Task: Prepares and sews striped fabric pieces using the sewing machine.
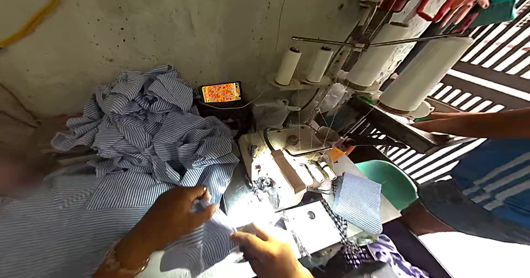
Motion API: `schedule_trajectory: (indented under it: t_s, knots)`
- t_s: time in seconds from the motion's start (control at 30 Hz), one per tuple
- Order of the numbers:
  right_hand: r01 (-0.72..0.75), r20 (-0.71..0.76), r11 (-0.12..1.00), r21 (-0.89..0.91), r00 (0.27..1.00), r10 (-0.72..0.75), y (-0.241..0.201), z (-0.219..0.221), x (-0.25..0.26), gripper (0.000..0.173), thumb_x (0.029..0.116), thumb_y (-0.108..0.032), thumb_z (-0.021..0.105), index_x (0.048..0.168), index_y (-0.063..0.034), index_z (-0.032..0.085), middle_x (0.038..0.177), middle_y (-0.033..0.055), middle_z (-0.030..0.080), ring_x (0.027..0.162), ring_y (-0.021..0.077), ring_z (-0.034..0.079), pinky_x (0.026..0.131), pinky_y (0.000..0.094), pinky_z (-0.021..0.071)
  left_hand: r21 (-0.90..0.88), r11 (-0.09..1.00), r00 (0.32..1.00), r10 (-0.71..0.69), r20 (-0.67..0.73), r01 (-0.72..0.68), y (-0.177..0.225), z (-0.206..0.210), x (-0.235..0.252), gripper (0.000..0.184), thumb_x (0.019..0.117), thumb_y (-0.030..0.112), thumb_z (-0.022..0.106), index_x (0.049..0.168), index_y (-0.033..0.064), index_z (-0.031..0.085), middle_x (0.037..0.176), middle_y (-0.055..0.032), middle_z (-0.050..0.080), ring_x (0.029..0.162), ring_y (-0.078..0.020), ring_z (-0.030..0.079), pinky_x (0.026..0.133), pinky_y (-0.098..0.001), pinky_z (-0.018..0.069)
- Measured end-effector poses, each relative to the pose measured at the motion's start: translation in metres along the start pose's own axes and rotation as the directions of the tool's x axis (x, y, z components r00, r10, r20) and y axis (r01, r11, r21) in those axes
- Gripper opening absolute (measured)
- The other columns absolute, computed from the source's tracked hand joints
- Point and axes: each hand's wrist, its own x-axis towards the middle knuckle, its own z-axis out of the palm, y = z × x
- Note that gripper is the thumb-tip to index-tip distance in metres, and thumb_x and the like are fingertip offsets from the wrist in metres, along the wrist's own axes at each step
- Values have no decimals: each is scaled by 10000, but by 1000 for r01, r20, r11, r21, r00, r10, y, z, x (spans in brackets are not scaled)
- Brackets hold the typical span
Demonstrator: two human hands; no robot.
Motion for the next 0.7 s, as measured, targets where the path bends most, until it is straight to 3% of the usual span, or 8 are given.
schedule_trajectory:
  t_s: [0.07,0.17,0.2,0.3,0.4,0.47,0.63,0.7]
  knots:
    - [-78,-136,989,-128,989,60,7,5,-3,157,899,-173,653,963,-198,794,806,13,707,612,103,654,483,260,519,175,984,994,50,-100,-32,19,9,21,368,927,392,658,880,28,691,708,-142,644,670,-343,668,571,-547,496]
    - [-206,-191,949,-239,968,162,19,-1,-18,166,810,-190,692,920,-169,816,769,55,658,580,130,623,461,275,497,294,956,991,56,-124,-18,32,50,46,123,878,94,697,944,-9,701,823,-203,707,772,-408,714,677,-588,524]
    - [-243,-184,943,-227,962,203,23,-5,-25,191,791,-191,684,918,-138,816,777,70,670,599,142,639,487,292,516,295,956,987,40,-155,8,35,64,50,108,887,26,669,980,-14,706,841,-205,716,791,-407,719,714,-576,536]
    - [-333,-159,937,-102,936,315,29,-13,-39,229,829,-234,652,921,-98,812,762,53,690,638,111,659,557,278,541,245,969,948,42,-317,39,34,95,48,197,869,-50,628,1056,-28,687,807,-193,709,753,-388,725,673,-531,564]
    - [-448,-98,878,170,879,468,25,-20,-39,215,875,-238,682,931,-68,803,798,13,713,745,18,659,700,182,551,242,970,935,91,-343,-6,30,105,38,207,817,1,621,1000,-20,715,972,-186,703,864,-372,712,721,-514,563]
    - [-487,-121,825,288,836,535,26,-18,-33,177,863,-172,701,896,-17,780,801,25,721,754,-22,657,732,134,542,229,973,940,101,-326,-25,29,106,33,280,774,77,648,1027,-15,725,1066,-185,695,934,-378,699,756,-527,554]
    - [-570,-131,737,363,752,646,31,-4,-24,153,824,-160,733,911,-35,753,747,-43,664,611,-67,527,572,103,444,172,985,948,73,-310,-20,30,104,35,400,799,198,638,1171,94,739,1146,-153,683,1016,-386,665,823,-538,532]
    - [-597,-106,687,414,718,688,29,-3,-22,147,821,-149,713,919,-41,732,673,-87,587,563,-78,471,532,101,401,159,987,958,65,-280,-20,30,101,39,428,759,143,669,1167,24,715,1165,-207,672,1063,-441,649,852,-583,518]
